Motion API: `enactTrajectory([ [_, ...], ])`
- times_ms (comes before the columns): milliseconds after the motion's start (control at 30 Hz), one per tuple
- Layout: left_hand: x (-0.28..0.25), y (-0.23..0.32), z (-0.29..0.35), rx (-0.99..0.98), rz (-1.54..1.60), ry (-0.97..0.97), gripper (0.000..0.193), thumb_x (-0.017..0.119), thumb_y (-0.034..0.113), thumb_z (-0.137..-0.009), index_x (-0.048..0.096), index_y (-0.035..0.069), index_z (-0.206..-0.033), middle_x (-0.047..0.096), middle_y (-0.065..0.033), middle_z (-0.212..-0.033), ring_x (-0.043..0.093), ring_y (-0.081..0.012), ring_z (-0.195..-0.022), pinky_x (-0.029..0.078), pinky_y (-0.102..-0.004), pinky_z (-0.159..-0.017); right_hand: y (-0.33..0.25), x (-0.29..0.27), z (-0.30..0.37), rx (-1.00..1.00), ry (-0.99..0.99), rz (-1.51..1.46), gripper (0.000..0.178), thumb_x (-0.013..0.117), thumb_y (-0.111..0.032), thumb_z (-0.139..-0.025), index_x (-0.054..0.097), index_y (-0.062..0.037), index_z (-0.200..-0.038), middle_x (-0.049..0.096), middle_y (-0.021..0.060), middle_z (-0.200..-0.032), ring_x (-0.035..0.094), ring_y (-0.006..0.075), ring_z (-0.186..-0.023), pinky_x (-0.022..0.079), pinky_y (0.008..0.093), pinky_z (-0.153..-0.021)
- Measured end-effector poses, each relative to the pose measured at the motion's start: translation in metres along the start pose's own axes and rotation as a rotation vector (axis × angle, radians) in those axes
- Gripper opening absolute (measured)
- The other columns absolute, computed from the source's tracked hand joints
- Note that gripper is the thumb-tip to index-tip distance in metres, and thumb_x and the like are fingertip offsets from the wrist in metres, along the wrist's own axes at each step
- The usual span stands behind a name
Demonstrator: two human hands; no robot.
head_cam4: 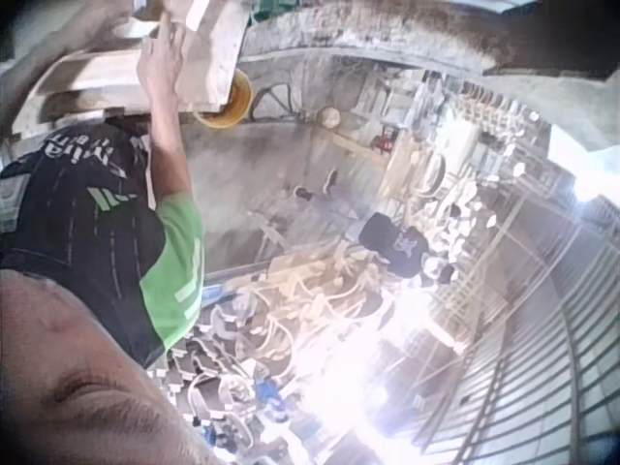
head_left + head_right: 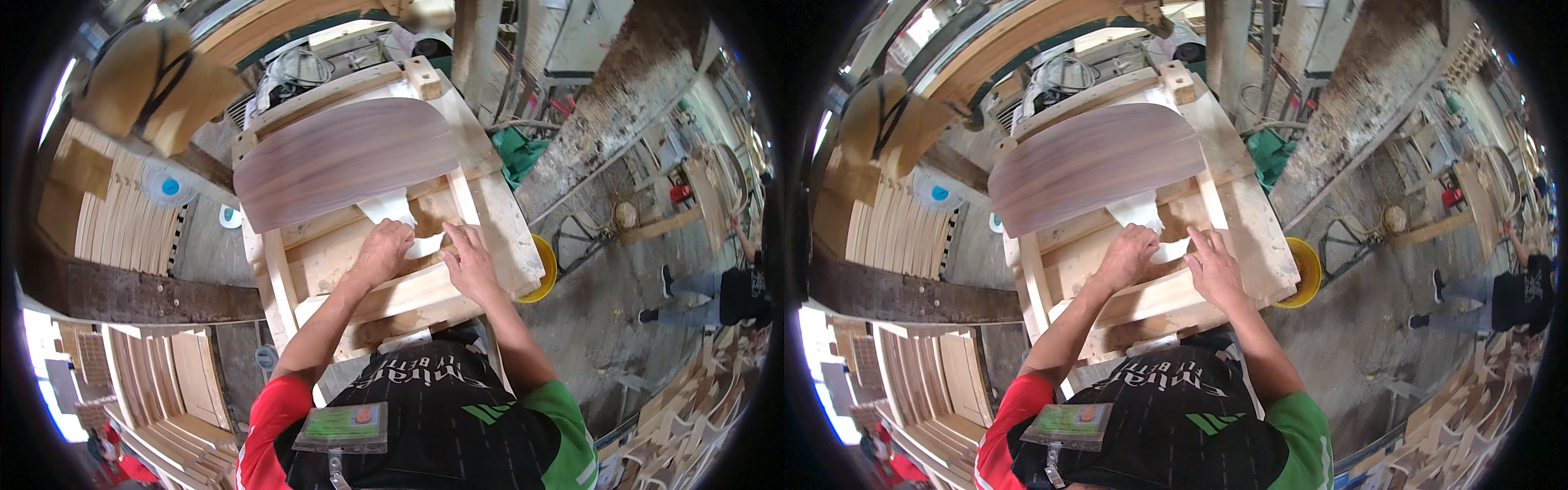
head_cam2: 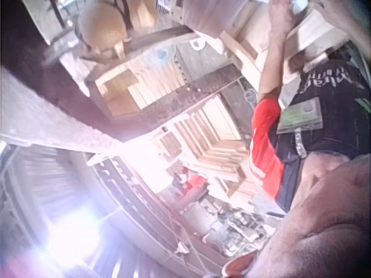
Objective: The person repeatedly picks up wooden chair frames, places them on a workbench, attaches curved backrests, and moves the assembled chairs to a nearby stack. The process is repeated multiple times in a workshop setting.
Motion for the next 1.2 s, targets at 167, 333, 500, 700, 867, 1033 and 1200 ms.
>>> enactTrajectory([
  [167, -0.012, 0.006, 0.022, 0.011, 0.045, 0.118, 0.006, 0.065, 0.005, -0.09, 0.061, 0.007, -0.094, 0.064, -0.0151, -0.09, 0.059, -0.0361, -0.091, 0.049, -0.0465, -0.086, -0.002, 0.041, -0.016, -0.126, -0.315, -0.033, 0.022, 0.066, -0.017, -0.096, 0.07, -0.0068, -0.116, 0.069, 0.0199, -0.098, 0.067, 0.0406, -0.098, 0.053, 0.049, -0.085],
  [333, 0.001, 0.017, 0.033, -0.042, -0.002, 0.054, 0.021, 0.073, 0.018, -0.087, 0.07, 0.008, -0.105, 0.066, -0.0118, -0.102, 0.061, -0.0326, -0.102, 0.048, -0.0449, -0.094, -0.007, 0.052, -0.015, -0.149, -0.362, -0.09, 0.007, 0.068, -0.008, -0.093, 0.065, -0.0015, -0.094, 0.07, 0.0179, -0.085, 0.069, 0.0372, -0.081, 0.054, 0.0447, -0.074],
  [500, 0.011, 0.006, 0.05, -0.119, -0.028, 0.051, 0.015, 0.071, 0.021, -0.085, 0.068, 0.007, -0.091, 0.064, -0.0105, -0.095, 0.059, -0.0314, -0.102, 0.048, -0.0442, -0.09, -0.015, 0.076, -0.019, -0.149, -0.347, -0.082, 0.008, 0.067, -0.007, -0.095, 0.063, -0.0007, -0.097, 0.071, 0.0163, -0.083, 0.071, 0.0292, -0.073, 0.055, 0.0385, -0.069],
  [700, -0.032, 0.006, 0.082, -0.16, 0.071, 0.425, 0.008, 0.068, 0.012, -0.087, 0.063, 0.007, -0.086, 0.06, -0.0113, -0.09, 0.056, -0.0323, -0.088, 0.046, -0.0431, -0.084, 0.006, 0.119, -0.046, -0.071, -0.234, -0.188, 0.011, 0.065, -0.011, -0.098, 0.064, -0.0004, -0.1, 0.067, 0.009, -0.079, 0.063, 0.0181, -0.066, 0.054, 0.036, -0.064],
  [867, -0.04, -0.012, 0.12, -0.289, 0.132, 0.454, 0.009, 0.067, 0.014, -0.089, 0.067, 0.007, -0.095, 0.064, -0.0122, -0.097, 0.057, -0.0319, -0.098, 0.045, -0.0441, -0.088, 0.02, 0.159, -0.086, 0.415, -0.216, -0.615, 0.011, 0.062, -0.015, -0.103, 0.063, -0.0039, -0.104, 0.061, 0.0033, -0.077, 0.051, 0.0089, -0.054, 0.042, 0.0233, -0.046],
  [1033, -0.096, -0.071, 0.2, -0.628, -0.33, 0.756, 0.035, 0.066, 0.02, -0.094, 0.063, 0.004, -0.124, 0.064, -0.019, -0.112, 0.057, -0.0337, -0.109, 0.045, -0.0469, -0.097, -0.073, 0.22, -0.118, 0.362, -0.445, -0.689, 0.013, 0.068, -0.015, -0.101, 0.065, -0.0028, -0.106, 0.066, 0.0056, -0.086, 0.06, 0.0107, -0.068, 0.052, 0.0255, -0.055],
  [1200, -0.139, -0.117, 0.288, -1.016, -0.402, 0.875, 0.048, 0.062, 0.033, -0.098, 0.06, 0.002, -0.134, 0.064, -0.0195, -0.119, 0.057, -0.0354, -0.115, 0.043, -0.0484, -0.099, -0.143, 0.3, -0.136, 0.342, -0.563, -0.873, 0.015, 0.074, -0.015, -0.097, 0.069, -0.0043, -0.106, 0.069, 0.0065, -0.094, 0.068, 0.0152, -0.083, 0.06, 0.0282, -0.071],
])
Point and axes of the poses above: each hand's wrist, its own z-axis away from the middle knuckle, its own x-axis out of the palm, y = z × x, the point moved 9 cm from there along -z, towards the middle knuckle
